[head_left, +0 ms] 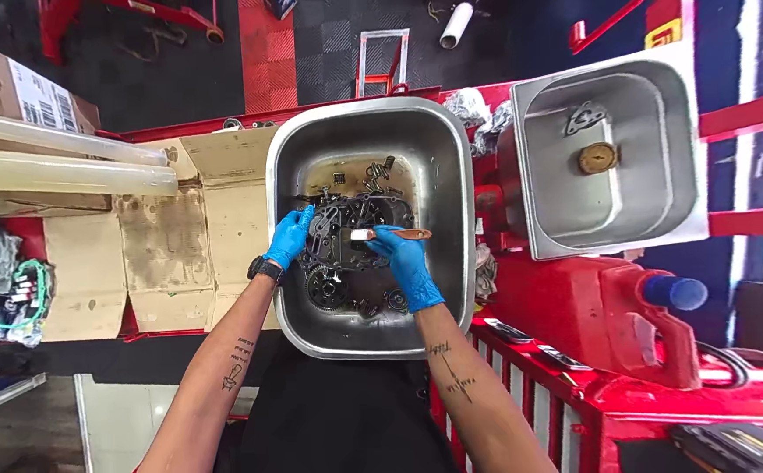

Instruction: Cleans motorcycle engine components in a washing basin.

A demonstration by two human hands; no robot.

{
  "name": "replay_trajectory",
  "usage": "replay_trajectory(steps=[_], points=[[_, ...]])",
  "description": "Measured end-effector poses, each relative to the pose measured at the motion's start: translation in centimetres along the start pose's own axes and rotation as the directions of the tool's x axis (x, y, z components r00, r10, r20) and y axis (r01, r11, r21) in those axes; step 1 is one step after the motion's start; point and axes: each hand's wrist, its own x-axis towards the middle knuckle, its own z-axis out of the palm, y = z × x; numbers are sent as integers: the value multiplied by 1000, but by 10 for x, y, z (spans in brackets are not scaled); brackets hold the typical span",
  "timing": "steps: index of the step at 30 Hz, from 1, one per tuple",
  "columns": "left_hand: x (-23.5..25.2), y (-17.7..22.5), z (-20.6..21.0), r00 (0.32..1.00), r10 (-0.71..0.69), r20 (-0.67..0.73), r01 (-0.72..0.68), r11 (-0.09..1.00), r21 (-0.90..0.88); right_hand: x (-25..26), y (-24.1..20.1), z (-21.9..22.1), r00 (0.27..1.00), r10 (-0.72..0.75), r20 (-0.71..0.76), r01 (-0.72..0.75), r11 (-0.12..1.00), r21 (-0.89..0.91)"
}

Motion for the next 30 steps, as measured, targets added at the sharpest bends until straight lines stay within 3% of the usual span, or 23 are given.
replay_trajectory(steps=[5, 8, 11, 16, 18, 20, 24, 28, 30], points=[[4, 1, -1, 1000, 20, -6, -20, 999, -26, -3, 5, -7, 989, 145, 30, -142, 986, -84], [0, 0, 0, 1000, 9, -2, -9, 1000, -12, 1, 10, 3, 994, 107, -28, -106, 994, 38], [4, 3, -2, 1000, 20, -5, -20, 1000, -16, -2, 10, -3, 993, 116, 27, -114, 992, -62], [0, 0, -1, 1000, 19, -5, -19, 1000, -15, 1, 9, 13, 999, 21, -42, -21, 1000, 7], [3, 3, -2, 1000, 23, -5, -23, 1000, -17, -7, 7, 1, 1000, 3, 22, 0, 989, -145], [4, 3, 0, 1000, 22, -5, -22, 1000, -20, -13, 1, -18, 994, -105, 32, 110, 936, -333], [2, 3, 0, 1000, 7, -15, -7, 1000, 0, -6, -9, -33, 916, -401, 6, 305, 686, -661], [1, 3, 2, 1000, -3, -13, 3, 1000, -14, -16, 4, -8, 889, -438, 134, 386, 558, -735], [1, 3, 1, 1000, -4, -12, 4, 1000, -19, -28, 5, -3, 894, -420, 155, 402, 599, -692]])
